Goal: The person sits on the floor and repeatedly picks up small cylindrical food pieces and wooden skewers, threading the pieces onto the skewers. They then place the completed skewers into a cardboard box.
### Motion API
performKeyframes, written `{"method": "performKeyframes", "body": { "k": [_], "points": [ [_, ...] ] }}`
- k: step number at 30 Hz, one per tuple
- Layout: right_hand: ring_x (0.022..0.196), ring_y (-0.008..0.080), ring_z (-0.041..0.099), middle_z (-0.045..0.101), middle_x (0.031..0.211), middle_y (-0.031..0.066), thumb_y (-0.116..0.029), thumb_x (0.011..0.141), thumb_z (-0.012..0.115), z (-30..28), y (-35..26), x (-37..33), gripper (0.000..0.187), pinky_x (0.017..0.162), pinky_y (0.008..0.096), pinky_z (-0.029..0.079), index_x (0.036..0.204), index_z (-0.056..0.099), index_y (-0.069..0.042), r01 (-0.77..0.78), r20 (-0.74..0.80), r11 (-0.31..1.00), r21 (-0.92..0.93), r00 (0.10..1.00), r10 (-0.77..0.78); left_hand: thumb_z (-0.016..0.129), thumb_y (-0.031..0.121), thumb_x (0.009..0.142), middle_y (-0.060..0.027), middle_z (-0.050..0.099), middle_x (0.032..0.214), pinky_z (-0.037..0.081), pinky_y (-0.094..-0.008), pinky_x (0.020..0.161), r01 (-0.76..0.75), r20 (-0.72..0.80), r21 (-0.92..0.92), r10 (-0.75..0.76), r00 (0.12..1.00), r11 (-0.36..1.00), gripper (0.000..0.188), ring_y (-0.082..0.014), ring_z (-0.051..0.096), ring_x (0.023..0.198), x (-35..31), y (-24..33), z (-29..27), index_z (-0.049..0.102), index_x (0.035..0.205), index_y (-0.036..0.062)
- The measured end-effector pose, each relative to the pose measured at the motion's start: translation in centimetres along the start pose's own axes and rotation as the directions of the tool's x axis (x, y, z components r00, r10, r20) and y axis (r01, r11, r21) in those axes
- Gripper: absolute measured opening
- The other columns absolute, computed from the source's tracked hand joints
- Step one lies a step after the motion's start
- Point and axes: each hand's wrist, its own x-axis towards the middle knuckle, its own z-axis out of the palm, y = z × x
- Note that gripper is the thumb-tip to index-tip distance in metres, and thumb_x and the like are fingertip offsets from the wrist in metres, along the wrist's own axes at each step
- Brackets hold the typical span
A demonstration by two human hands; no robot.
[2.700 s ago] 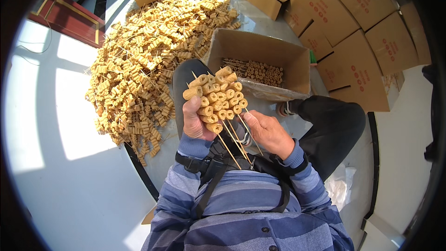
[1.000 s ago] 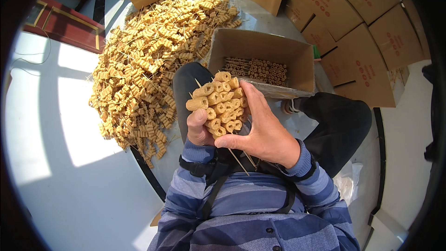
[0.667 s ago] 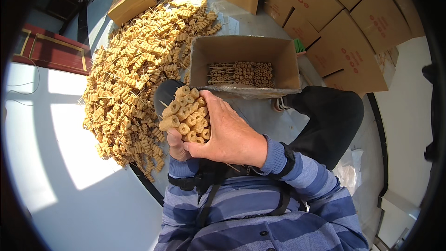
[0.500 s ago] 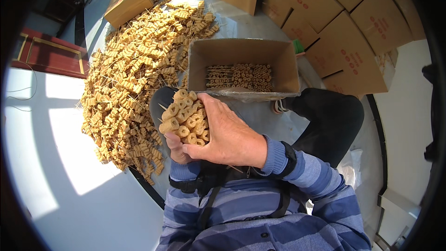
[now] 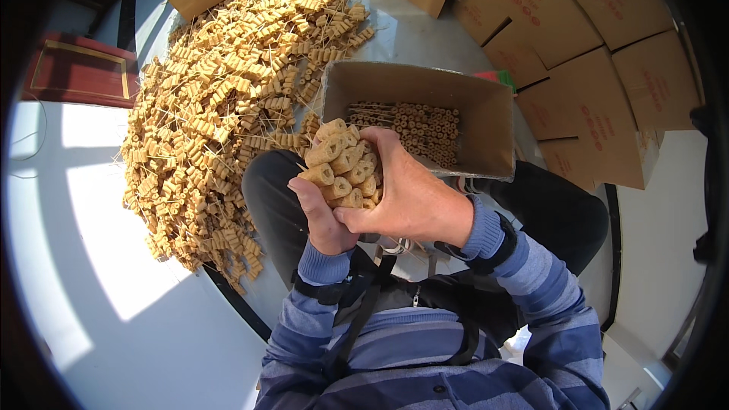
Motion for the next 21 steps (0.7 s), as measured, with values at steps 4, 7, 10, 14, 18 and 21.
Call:
{"method": "performKeyframes", "body": {
  "k": [4, 7, 10, 14, 18, 21],
  "points": [
    [0.117, 0.0272, 0.057, 0.053, 0.124, 0.0251, -0.031, 0.071, 0.083, -2.8, 1.2, 2.8, 0.096, 0.1, 0.0368, 0.048, 0.137, 0.029, 0.012, -0.015, 0.027, 1.0, 0.005, 1.0, 0.015, 0.034, 0.077, 0.093, -0.0162, 0.037, 0.153, 0.033, -0.0441, 0.116, 0.04, -0.023, -0.168, -0.044, 0.999, 0.985, 0.097, -0.0294, 0.041, 0.138, 2.8, 0.0, -1.3, 0.027, 0.153, 0.0007],
    [0.115, 0.0346, 0.059, 0.053, 0.125, 0.0303, -0.036, 0.071, 0.082, -6.3, 3.5, 5.6, 0.095, 0.1, 0.0374, 0.049, 0.133, 0.032, 0.014, -0.089, -0.061, 0.949, -0.303, 0.995, 0.074, 0.038, 0.075, 0.094, -0.016, 0.032, 0.154, 0.032, -0.0465, 0.115, -0.06, -0.105, 0.006, 0.06, 0.993, 0.998, 0.097, -0.0308, 0.039, 0.139, 4.1, 3.0, -3.9, 0.02, 0.156, 0.0027],
    [0.115, 0.0423, 0.058, 0.053, 0.126, 0.0332, -0.037, 0.068, 0.082, -7.9, 7.7, 8.3, 0.088, 0.099, 0.0412, 0.05, 0.127, 0.039, 0.013, -0.145, -0.041, 0.854, -0.5, 0.989, 0.144, 0.039, 0.074, 0.094, -0.0163, 0.035, 0.153, 0.031, -0.0493, 0.115, -0.14, -0.126, 0.128, 0.156, 0.98, 0.982, 0.093, -0.0345, 0.041, 0.137, 4.6, 5.5, -6.0, 0.026, 0.154, 0.003],
    [0.12, 0.0446, 0.053, 0.052, 0.127, 0.0312, -0.036, 0.068, 0.081, -6.1, 14.9, 11.3, 0.082, 0.102, 0.044, 0.048, 0.126, 0.042, 0.007, -0.154, 0.042, 0.712, -0.685, 0.967, 0.25, 0.045, 0.067, 0.096, -0.0175, 0.034, 0.153, 0.034, -0.0485, 0.114, -0.167, -0.095, 0.274, 0.2, 0.975, 0.947, 0.09, -0.0353, 0.043, 0.135, 5.2, 6.7, -7.7, 0.025, 0.155, 0.003],
    [0.125, 0.0433, 0.048, 0.05, 0.13, 0.0295, -0.037, 0.067, 0.08, -3.1, 20.8, 13.5, 0.086, 0.105, 0.0449, 0.045, 0.13, 0.04, 0.004, -0.085, 0.1, 0.568, -0.819, 0.953, 0.287, 0.052, 0.065, 0.094, -0.0182, 0.033, 0.155, 0.039, -0.0461, 0.11, -0.121, -0.131, 0.362, 0.18, 0.975, 0.924, 0.091, -0.0341, 0.048, 0.131, 5.9, 6.2, -8.3, 0.024, 0.155, 0.0032],
    [0.123, 0.0448, 0.048, 0.05, 0.129, 0.0302, -0.035, 0.067, 0.078, -1.1, 23.6, 15.1, 0.087, 0.105, 0.0485, 0.042, 0.133, 0.038, 0.004, -0.018, 0.197, 0.517, -0.856, 0.913, 0.357, 0.061, 0.063, 0.09, -0.0188, 0.034, 0.154, 0.043, -0.0435, 0.106, -0.065, -0.17, 0.398, 0.144, 0.975, 0.915, 0.096, -0.0335, 0.052, 0.126, 6.5, 5.8, -8.6, 0.024, 0.156, 0.0033]
  ]
}}
